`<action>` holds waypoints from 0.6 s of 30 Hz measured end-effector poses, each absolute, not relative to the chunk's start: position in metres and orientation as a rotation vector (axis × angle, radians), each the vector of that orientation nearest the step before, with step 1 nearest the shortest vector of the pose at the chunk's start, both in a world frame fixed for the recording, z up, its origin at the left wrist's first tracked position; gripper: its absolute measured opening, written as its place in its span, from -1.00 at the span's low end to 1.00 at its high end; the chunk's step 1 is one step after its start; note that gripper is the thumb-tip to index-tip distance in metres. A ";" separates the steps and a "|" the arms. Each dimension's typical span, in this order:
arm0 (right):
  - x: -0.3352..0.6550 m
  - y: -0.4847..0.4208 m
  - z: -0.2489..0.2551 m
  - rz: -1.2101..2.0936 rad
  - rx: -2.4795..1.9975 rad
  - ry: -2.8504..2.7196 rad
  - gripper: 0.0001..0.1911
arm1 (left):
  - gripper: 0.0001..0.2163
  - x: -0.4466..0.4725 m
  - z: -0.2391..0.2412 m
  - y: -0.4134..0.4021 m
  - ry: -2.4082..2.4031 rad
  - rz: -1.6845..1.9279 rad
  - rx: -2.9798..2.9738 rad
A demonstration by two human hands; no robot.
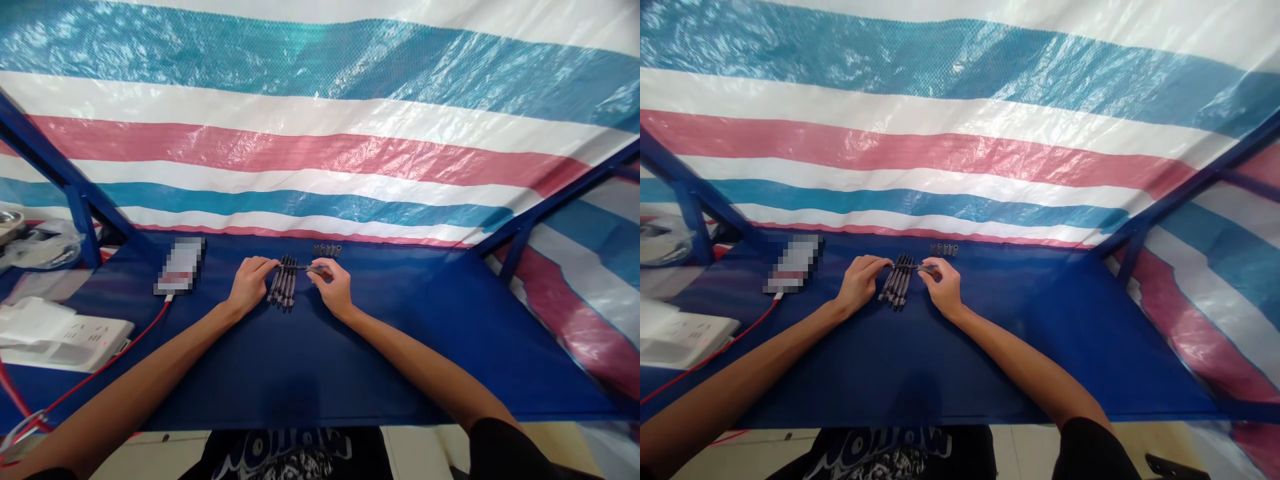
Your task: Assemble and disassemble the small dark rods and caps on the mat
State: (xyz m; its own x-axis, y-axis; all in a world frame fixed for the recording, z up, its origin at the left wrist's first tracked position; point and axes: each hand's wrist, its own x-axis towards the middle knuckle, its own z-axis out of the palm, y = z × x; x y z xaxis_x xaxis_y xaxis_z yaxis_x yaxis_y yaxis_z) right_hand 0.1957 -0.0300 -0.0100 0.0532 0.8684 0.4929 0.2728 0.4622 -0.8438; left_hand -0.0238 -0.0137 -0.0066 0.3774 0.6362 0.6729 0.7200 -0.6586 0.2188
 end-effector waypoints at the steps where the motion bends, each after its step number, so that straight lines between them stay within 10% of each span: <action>1: 0.196 -0.031 -0.009 0.610 -1.041 -1.496 -0.82 | -0.66 -0.023 -0.006 -0.014 -1.233 -1.161 -2.510; 18: 0.196 -0.032 -0.006 0.490 -0.893 -1.626 -0.89 | -0.67 -0.023 -0.005 -0.016 -1.086 -1.162 -2.461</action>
State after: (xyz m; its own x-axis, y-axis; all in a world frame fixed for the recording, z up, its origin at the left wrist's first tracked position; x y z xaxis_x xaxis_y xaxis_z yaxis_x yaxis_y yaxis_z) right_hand 0.1965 -0.0322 -0.0064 -0.0503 0.7691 0.6372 0.2886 0.6220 -0.7279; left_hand -0.0230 -0.0163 -0.0052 0.4171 0.5326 0.7365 0.6987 -0.7061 0.1149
